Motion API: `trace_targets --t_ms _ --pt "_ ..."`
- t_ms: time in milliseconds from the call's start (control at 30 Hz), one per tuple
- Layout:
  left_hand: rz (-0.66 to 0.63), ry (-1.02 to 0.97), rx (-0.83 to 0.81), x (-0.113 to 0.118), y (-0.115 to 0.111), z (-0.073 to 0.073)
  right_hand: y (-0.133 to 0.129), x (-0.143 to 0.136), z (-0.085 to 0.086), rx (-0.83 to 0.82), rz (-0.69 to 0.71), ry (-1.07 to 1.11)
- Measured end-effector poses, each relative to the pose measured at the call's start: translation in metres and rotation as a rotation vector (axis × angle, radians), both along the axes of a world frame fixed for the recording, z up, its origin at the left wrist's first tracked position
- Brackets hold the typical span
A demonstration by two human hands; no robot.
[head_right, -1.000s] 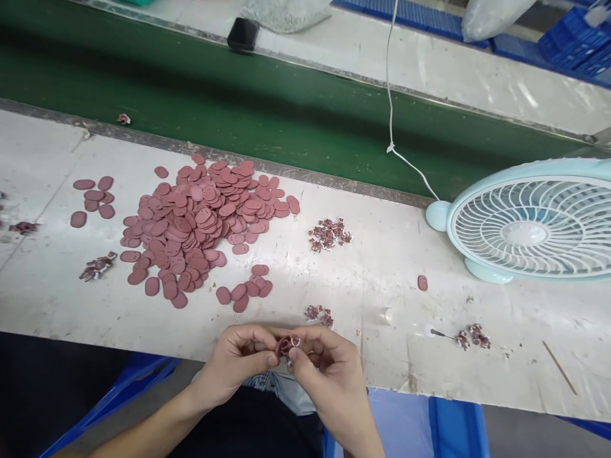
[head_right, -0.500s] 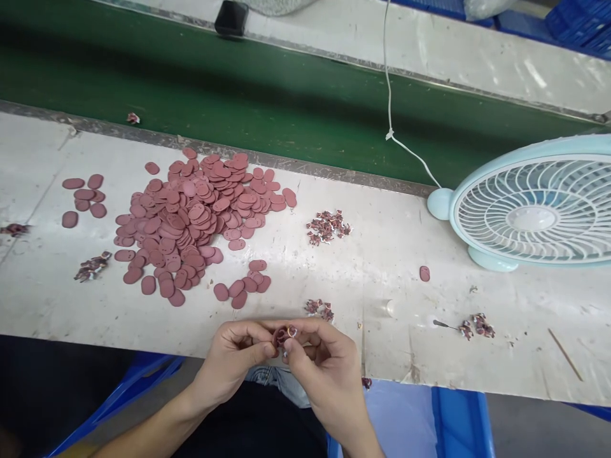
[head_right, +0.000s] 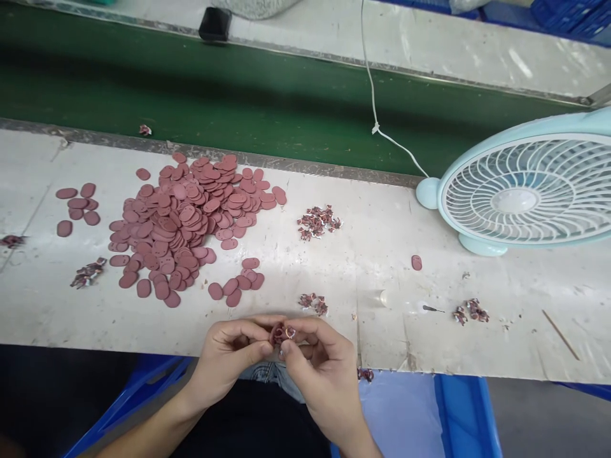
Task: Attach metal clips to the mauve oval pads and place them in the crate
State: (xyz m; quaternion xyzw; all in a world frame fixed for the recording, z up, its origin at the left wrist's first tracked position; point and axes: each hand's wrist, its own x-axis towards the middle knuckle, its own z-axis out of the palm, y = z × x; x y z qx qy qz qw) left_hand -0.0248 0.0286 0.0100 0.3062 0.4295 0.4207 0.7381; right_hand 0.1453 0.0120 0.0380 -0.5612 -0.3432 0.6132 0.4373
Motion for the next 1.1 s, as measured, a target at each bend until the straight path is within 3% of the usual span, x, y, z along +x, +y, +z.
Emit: trace_targets --t_ms 367,600,700,767,867,967,1100 --pt "-0.016 0.109 0.071 -0.002 -0.005 0.001 -0.009 0.008 0.002 -0.010 0.063 -0.038" --pt "0.026 0.071 0.036 0.002 -0.008 -0.001 -0.005 0.003 -0.001 -0.054 0.011 0.047" --pt "0.019 0.114 0.116 -0.004 -0.004 -0.001 -0.009 0.006 -0.006 -0.056 -0.030 0.066" --pt "0.014 0.281 0.262 -0.016 0.008 0.000 -0.014 0.013 -0.012 -0.053 -0.089 0.065" --pt "0.008 0.796 0.555 -0.037 0.042 0.001 -0.026 0.033 -0.024 -0.045 -0.201 0.031" --pt "-0.220 1.244 0.781 -0.049 0.081 0.002 -0.040 0.058 -0.037 -0.036 -0.292 -0.028" --pt "-0.396 1.416 0.836 -0.046 0.112 0.006 -0.072 0.091 -0.052 -0.058 -0.427 -0.128"
